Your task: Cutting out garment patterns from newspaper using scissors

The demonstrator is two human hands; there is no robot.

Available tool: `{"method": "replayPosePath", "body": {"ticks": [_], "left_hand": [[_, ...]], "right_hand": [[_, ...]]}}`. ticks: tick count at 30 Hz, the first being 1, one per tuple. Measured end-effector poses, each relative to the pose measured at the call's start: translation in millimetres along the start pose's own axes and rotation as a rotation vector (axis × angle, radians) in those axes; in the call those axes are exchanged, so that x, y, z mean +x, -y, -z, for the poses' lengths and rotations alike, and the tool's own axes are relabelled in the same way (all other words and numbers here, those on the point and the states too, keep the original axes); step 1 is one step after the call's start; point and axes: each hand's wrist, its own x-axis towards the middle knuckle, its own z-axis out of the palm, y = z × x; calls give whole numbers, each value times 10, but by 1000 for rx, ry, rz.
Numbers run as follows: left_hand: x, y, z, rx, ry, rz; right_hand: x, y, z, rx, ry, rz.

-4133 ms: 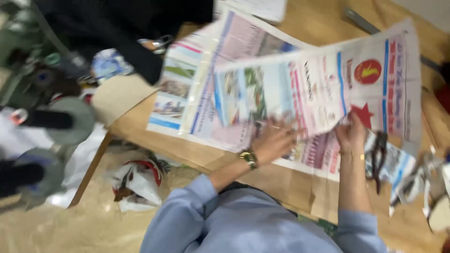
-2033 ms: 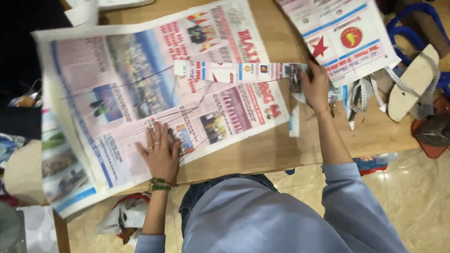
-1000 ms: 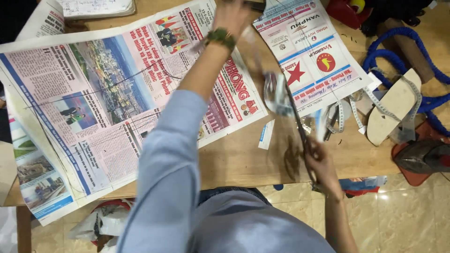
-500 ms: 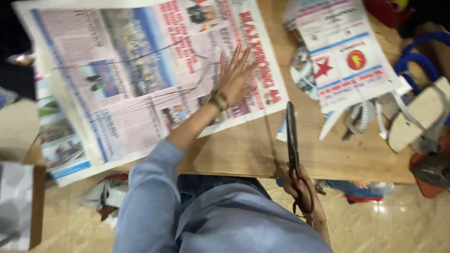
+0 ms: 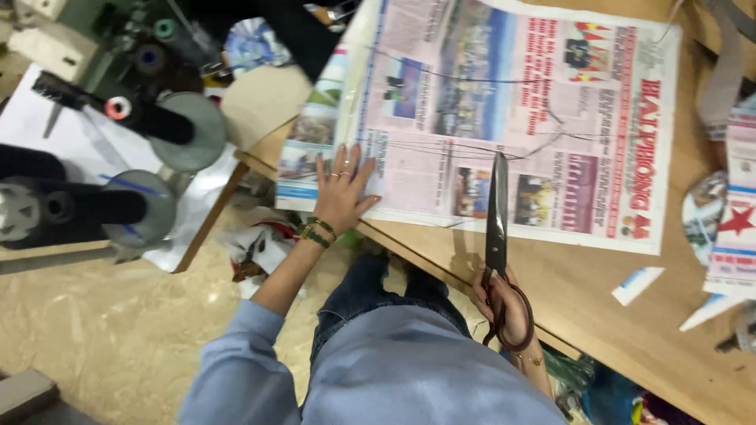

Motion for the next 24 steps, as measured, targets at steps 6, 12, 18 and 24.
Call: {"method": "replayPosePath", "body": {"ticks": [6,12,18,24], "left_hand": [[116,-360,-159,-262,68,131],[381,-1186,-160,-854,234,251],[122,-1226,-91,-1034,277,42],[-181,-1199,264,-486,211,-194]], "right_hand": [[159,-271,-319,-160,-103,-25],[-88,-373,-197,-176,-251,18],[-547,-307,-39,-274,-304,-16],[-927,109,-181,-502,-225,-133]]}}
